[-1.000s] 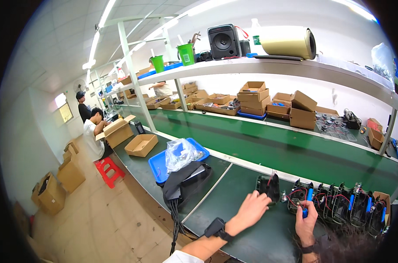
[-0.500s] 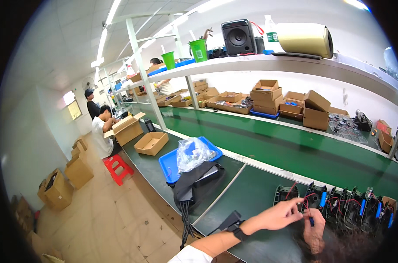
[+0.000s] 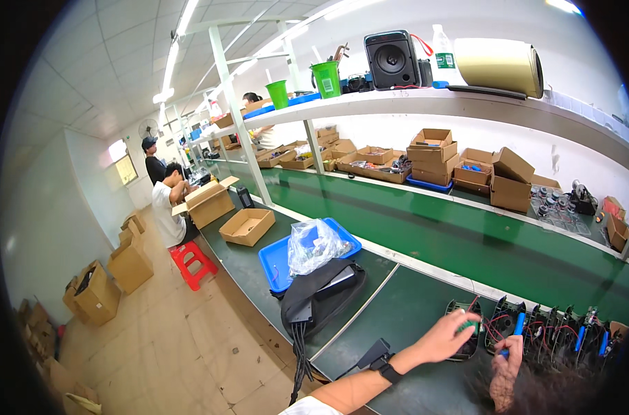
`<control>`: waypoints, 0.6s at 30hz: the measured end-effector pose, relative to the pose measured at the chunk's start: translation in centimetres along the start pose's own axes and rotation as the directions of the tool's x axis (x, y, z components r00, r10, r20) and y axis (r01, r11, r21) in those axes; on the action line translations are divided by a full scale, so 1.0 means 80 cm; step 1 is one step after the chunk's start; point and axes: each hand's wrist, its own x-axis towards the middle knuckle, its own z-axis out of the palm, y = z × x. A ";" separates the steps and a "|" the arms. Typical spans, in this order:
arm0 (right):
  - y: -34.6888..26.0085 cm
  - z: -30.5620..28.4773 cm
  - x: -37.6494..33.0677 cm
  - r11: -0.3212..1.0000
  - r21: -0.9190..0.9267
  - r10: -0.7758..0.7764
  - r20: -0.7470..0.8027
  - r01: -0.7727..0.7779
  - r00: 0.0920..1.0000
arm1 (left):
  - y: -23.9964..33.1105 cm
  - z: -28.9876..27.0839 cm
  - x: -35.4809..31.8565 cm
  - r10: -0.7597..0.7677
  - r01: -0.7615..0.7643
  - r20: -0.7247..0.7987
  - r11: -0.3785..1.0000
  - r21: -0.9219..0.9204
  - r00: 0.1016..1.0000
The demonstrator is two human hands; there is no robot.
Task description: Assembling electronic circuit boards into plastic housings on a production line.
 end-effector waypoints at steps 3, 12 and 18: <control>0.002 -0.017 -0.003 0.972 0.127 0.200 0.001 -0.198 0.980 | 0.002 -0.019 0.009 -0.117 0.144 -0.218 0.983 0.110 0.969; 0.006 0.001 0.019 0.892 0.349 0.274 0.091 -0.288 0.957 | -0.077 -0.002 0.009 -0.121 0.160 -0.266 0.978 0.132 0.956; 0.003 -0.022 0.021 0.945 0.204 0.244 0.080 -0.255 0.967 | -0.042 0.010 0.004 -0.203 0.216 -0.109 0.969 0.119 0.973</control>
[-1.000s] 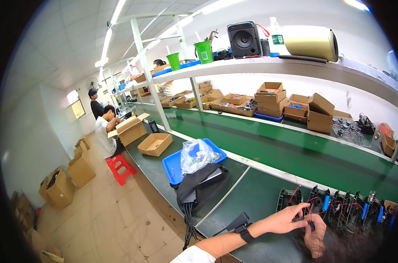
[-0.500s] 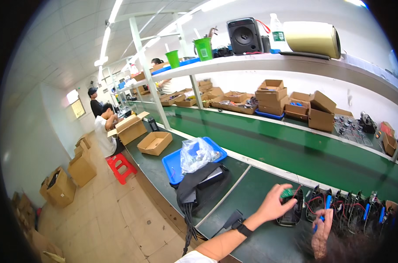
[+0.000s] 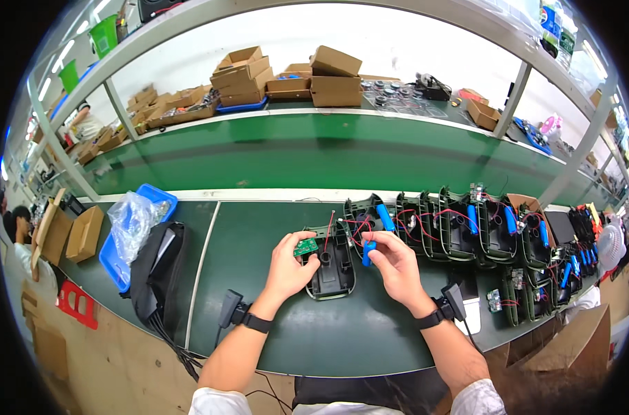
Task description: Assembling electronic circuit boards into plastic housings on a production line.
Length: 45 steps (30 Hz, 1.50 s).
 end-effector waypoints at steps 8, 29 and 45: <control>-0.011 0.009 -0.007 0.996 0.017 -0.091 -0.005 0.091 0.996 | 0.027 -0.039 -0.002 -0.131 0.103 0.255 0.987 0.123 0.958; -0.047 -0.009 0.000 0.770 0.524 0.475 -0.091 -0.364 0.875 | 0.007 -0.039 0.006 -0.188 0.186 0.131 0.982 0.023 0.973; -0.034 0.025 -0.010 0.809 -0.428 -0.301 0.288 0.403 0.909 | -0.005 -0.033 0.006 -0.101 0.095 0.116 0.994 0.057 0.988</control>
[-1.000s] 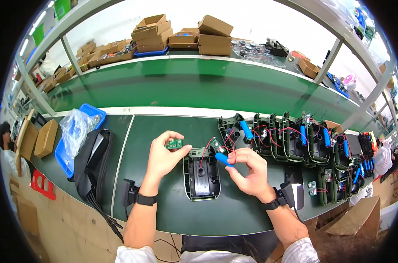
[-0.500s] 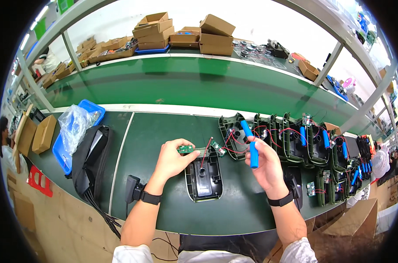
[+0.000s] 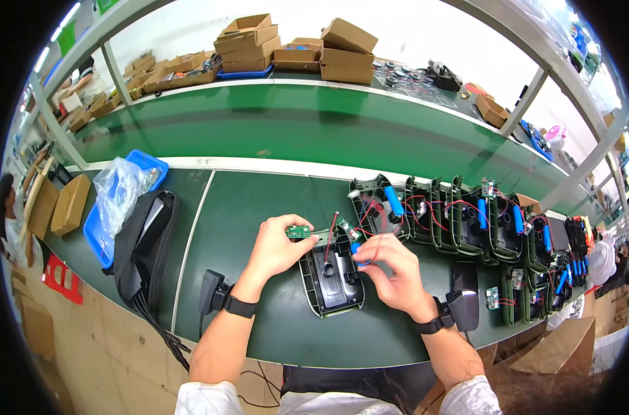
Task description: Assembling electronic circuit boards into plastic housings on a production line.
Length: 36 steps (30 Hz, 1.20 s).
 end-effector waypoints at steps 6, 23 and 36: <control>0.013 0.006 -0.006 0.999 0.051 -0.001 0.079 -0.003 0.997 | 0.006 0.000 0.000 -0.075 0.080 0.056 0.992 -0.092 0.996; -0.001 -0.008 -0.001 0.979 -0.140 -0.114 0.209 0.146 0.971 | 0.005 -0.002 0.000 -0.050 0.051 0.041 0.999 -0.021 0.998; -0.012 -0.019 0.007 0.999 0.040 0.020 0.339 -0.036 0.941 | 0.003 -0.002 -0.001 -0.018 0.020 0.026 0.999 -0.048 0.999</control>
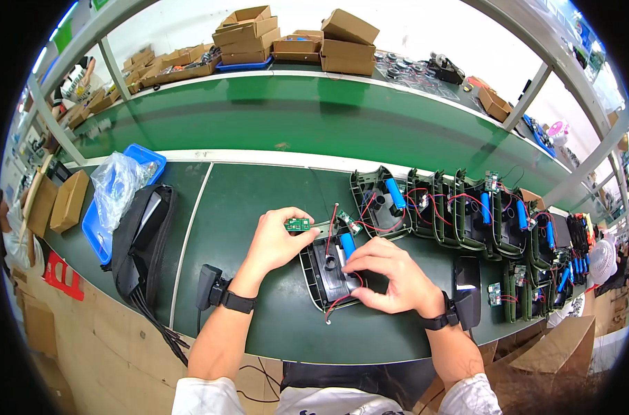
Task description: Assembling electronic circuit boards into plastic housings on a production line.
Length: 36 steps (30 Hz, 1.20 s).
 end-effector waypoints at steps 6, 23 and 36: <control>0.002 0.005 -0.003 0.996 -0.084 0.027 0.100 -0.018 0.995 | 0.001 0.004 0.002 -0.008 0.008 0.016 1.000 -0.017 1.000; 0.007 0.008 -0.019 0.436 0.885 0.323 0.017 -0.165 0.946 | 0.028 -0.001 -0.010 0.114 -0.105 0.005 0.930 -0.353 0.993; 0.002 0.026 -0.012 0.563 0.802 0.522 -0.161 -0.197 0.837 | 0.047 0.021 -0.029 0.119 0.237 0.289 0.327 -0.915 0.950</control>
